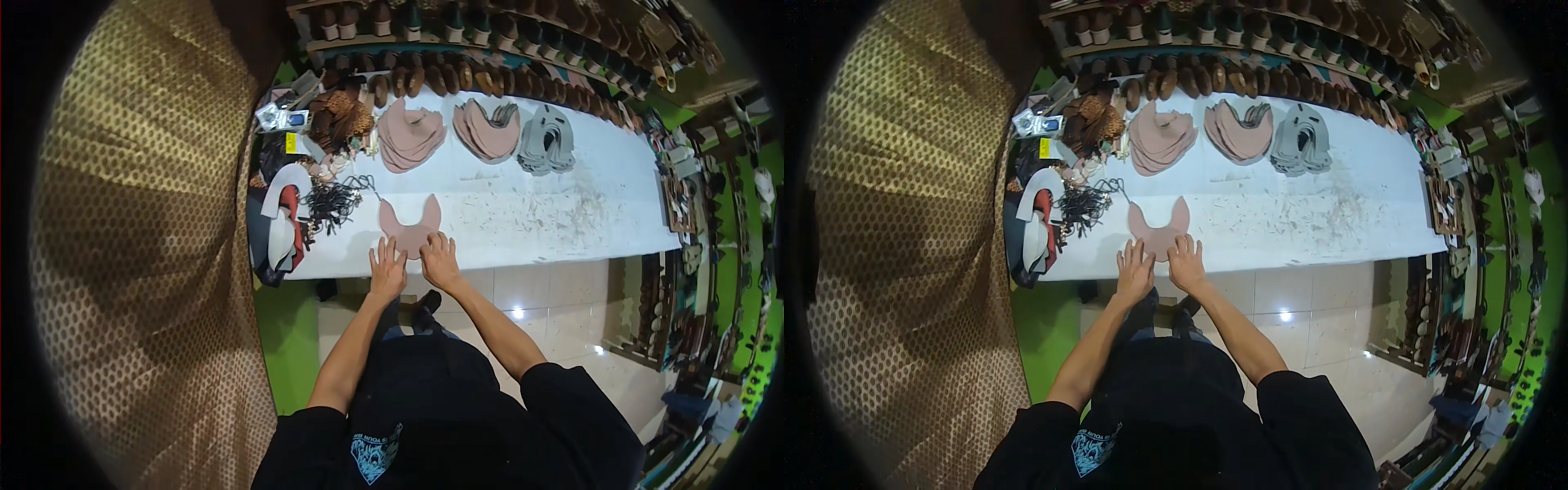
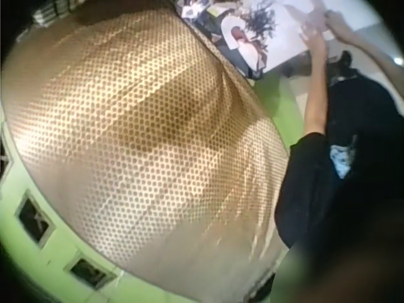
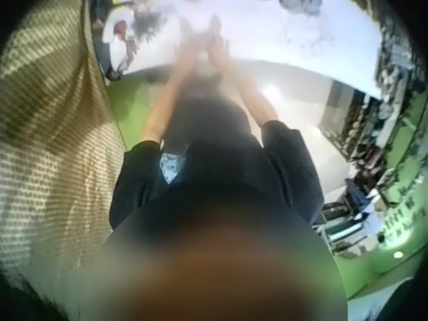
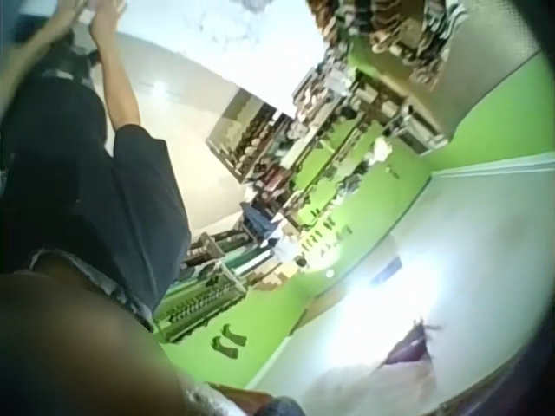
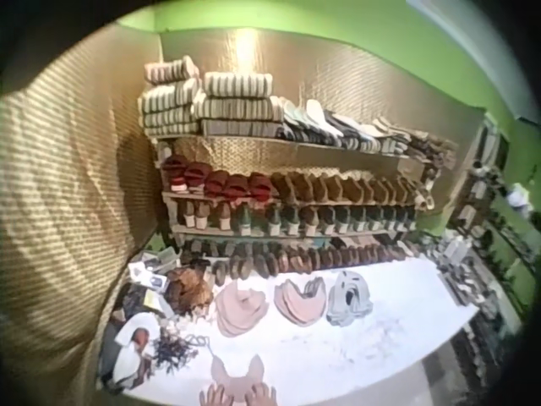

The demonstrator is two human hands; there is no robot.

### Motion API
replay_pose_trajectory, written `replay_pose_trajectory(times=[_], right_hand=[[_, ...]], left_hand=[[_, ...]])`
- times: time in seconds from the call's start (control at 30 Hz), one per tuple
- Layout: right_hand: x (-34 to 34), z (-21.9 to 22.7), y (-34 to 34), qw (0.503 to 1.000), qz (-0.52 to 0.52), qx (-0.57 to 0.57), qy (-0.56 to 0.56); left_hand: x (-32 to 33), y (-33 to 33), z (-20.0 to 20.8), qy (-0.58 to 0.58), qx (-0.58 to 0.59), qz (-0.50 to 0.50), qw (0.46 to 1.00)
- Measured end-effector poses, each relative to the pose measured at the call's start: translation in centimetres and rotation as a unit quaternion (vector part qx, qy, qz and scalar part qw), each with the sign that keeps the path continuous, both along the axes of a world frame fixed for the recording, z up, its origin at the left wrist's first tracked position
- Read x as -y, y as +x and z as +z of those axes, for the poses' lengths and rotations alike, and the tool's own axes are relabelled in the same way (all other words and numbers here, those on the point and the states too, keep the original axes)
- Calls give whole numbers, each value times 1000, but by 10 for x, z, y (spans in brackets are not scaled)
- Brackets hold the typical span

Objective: The recorder is preparing, inspecting, and organizing leather shoe upper components on a manufacturing workbench.

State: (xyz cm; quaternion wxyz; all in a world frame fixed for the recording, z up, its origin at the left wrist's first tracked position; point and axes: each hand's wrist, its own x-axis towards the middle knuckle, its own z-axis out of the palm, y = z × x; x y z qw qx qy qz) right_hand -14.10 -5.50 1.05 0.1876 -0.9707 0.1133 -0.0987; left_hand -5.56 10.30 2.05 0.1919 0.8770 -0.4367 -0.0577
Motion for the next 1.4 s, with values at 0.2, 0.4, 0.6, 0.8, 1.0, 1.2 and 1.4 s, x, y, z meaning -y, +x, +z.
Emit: replay_pose_trajectory(times=[0.2, 0.4, 0.6, 0.8, 1.0, 1.2, 1.4], right_hand=[[-23, 11, 7, 999, 8, 1, 32], [-51, 21, 57, 998, 20, 28, 55], [-72, 19, 126, 998, 11, 5, 59], [-88, 14, 186, 999, -26, 33, 35], [-94, 12, 231, 994, -92, -9, 58], [-102, 42, 239, 994, -86, 25, 57], [-88, 74, 245, 997, -52, 33, 44]], left_hand=[[-26, -5, 2, -42, -19, 50, 998], [-63, 56, 5, -77, 29, 129, 988], [-87, 133, 16, -77, 44, 193, 977], [-95, 182, 16, -102, 46, 139, 984], [-99, 216, 23, -135, 40, 103, 985], [-103, 248, 40, -159, 13, 100, 982], [-90, 266, 51, -187, 21, 105, 976]])
